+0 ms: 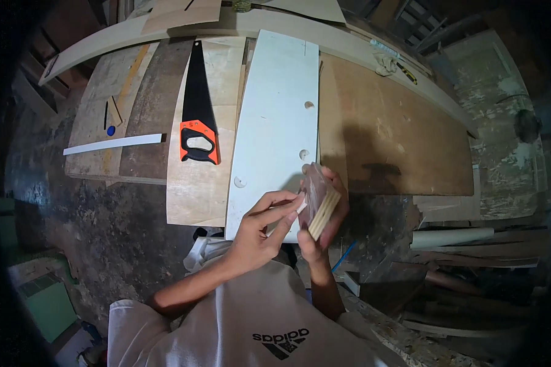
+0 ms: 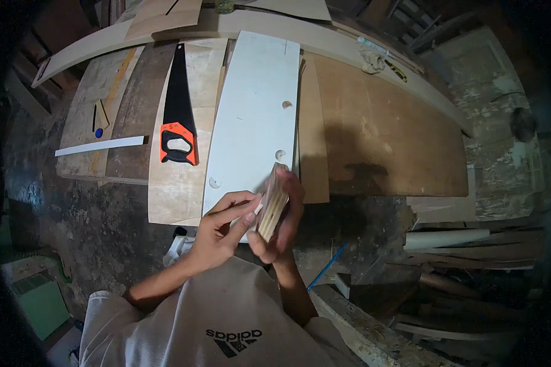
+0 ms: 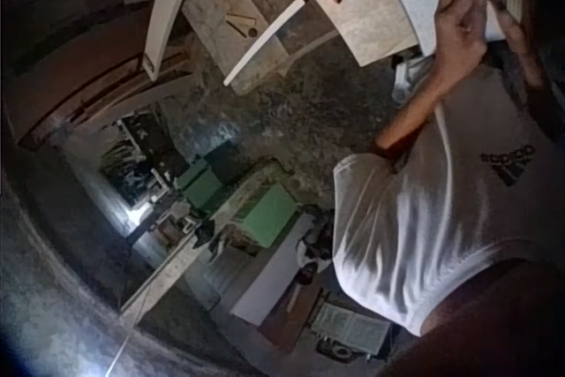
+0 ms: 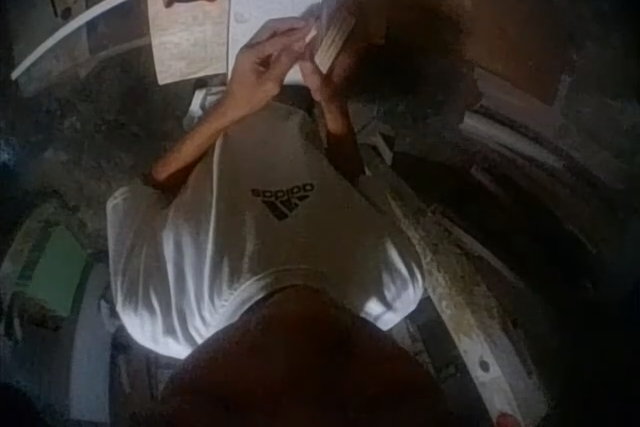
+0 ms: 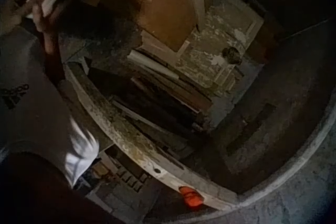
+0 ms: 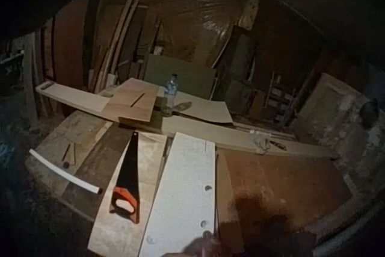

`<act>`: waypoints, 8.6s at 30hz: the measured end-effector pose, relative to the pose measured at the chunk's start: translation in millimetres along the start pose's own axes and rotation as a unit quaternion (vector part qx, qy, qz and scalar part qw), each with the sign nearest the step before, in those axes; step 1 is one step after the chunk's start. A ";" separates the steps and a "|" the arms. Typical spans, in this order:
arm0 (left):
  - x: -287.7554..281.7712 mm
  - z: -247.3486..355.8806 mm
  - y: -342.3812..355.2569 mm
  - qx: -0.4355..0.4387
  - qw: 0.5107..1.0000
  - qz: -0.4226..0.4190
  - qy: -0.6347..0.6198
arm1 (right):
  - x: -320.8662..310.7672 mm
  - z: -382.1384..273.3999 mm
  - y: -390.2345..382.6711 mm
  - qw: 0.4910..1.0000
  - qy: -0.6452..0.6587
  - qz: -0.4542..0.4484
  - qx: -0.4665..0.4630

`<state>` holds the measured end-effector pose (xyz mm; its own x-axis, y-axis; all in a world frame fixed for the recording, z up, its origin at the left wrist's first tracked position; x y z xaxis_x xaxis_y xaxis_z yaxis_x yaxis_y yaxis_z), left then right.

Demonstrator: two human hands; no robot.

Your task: Sawing a small piece of wood with a handsaw and then sanding the cut edge with sandpaper.

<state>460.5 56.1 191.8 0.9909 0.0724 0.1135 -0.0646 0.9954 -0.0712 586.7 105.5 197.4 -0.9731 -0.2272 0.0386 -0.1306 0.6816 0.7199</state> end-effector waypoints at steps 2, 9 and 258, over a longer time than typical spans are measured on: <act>2.8 7.0 -3.7 0.008 1.000 0.004 -0.002 | -2.6 0.5 -2.0 0.999 -0.014 -0.007 -0.034; -1.6 16.5 -4.6 0.061 0.998 0.016 0.028 | -4.4 0.7 3.1 0.995 -0.089 -0.044 -0.019; -62.6 42.4 -9.4 0.158 0.951 0.163 0.210 | 51.1 3.8 3.1 0.983 -0.129 -0.126 0.017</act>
<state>394.1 44.8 227.4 0.8682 0.4139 -0.2738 -0.3421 0.8988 0.2741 535.9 98.6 199.0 -0.9239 -0.2115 -0.3189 -0.3766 0.6501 0.6600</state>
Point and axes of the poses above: each hand's wrist, its own y-axis towards the middle knuckle, its own x-axis out of the palm, z = x × y, the point moved 6 cm from there along y, towards the middle knuckle, and after that the axes turned 14 degrees about -x, right-handed, at the moved point
